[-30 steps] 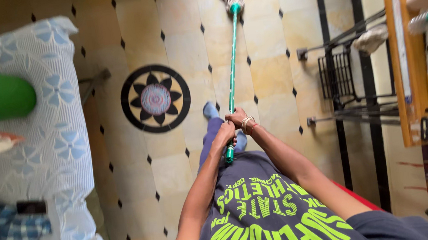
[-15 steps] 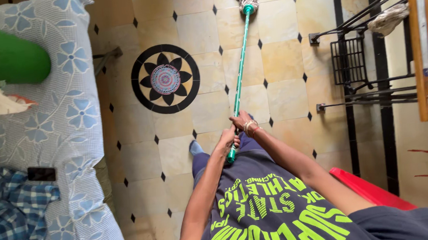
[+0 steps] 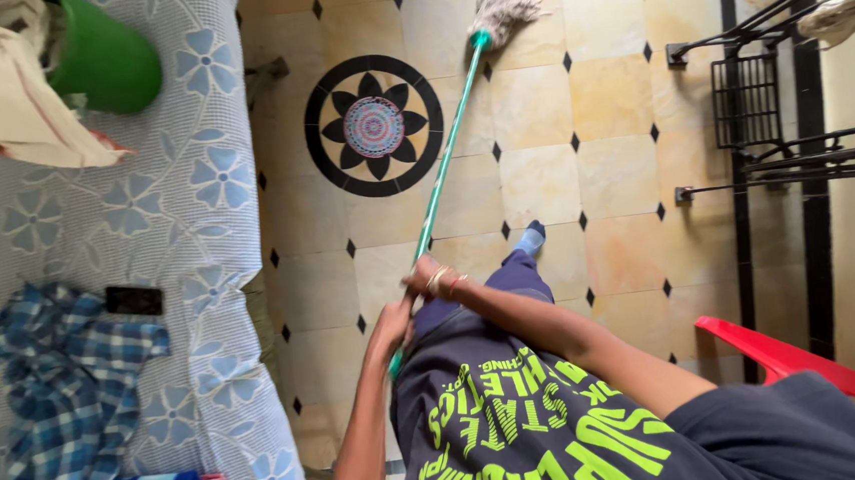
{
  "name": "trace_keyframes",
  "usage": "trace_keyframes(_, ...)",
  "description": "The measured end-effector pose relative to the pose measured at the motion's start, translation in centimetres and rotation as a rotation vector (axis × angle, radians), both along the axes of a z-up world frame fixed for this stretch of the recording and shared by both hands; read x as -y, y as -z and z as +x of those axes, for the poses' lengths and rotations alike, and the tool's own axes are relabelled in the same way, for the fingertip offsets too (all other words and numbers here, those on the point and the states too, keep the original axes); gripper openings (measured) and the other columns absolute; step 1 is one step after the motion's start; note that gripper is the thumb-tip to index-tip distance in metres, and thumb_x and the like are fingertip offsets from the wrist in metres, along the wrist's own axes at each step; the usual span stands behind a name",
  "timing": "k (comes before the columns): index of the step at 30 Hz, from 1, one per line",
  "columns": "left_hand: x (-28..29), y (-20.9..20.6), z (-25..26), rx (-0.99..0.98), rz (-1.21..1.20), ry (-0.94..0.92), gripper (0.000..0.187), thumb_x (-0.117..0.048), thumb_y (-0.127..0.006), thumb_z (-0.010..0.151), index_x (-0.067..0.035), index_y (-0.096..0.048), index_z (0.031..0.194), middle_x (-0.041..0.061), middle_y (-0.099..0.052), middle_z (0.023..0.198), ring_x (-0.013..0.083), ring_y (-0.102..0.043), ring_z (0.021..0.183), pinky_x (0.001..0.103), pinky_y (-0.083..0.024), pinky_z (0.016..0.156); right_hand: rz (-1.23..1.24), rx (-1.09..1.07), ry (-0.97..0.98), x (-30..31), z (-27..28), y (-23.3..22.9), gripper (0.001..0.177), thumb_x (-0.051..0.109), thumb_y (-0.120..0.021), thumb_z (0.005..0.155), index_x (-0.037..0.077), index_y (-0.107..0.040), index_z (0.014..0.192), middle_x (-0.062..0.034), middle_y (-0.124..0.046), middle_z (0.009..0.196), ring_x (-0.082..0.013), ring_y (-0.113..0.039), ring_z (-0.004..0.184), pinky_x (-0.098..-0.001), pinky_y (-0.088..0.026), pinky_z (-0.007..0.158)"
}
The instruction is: The person mops a tiled floor by hand using a string mop and a bucket, moving the mop across the floor surface to clean it.
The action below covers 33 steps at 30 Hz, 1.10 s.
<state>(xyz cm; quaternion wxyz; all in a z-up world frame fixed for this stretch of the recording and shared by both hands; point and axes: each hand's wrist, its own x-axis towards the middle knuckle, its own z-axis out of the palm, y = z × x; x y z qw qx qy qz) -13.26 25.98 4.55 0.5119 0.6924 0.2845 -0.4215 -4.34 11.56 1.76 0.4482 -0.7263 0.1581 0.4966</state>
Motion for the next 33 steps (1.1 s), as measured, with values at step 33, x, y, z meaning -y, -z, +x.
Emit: trace_keyframes(33,-1.8,-3.4,15.6,0.314,0.548,0.477,0.053,-0.047,-0.045,0.102,-0.002,-0.074,0.100,0.029,-0.071,0.102,0.0488,-0.067,0.099,0.059,-0.052,0.087,0.380,-0.269,0.699,-3.7,11.1,4.2,0.033,0.030,-0.058,0.101,-0.003,-0.062,0.103,-0.0121,-0.062,0.077,-0.0293,-0.070,0.066,-0.0454,-0.066,0.060)
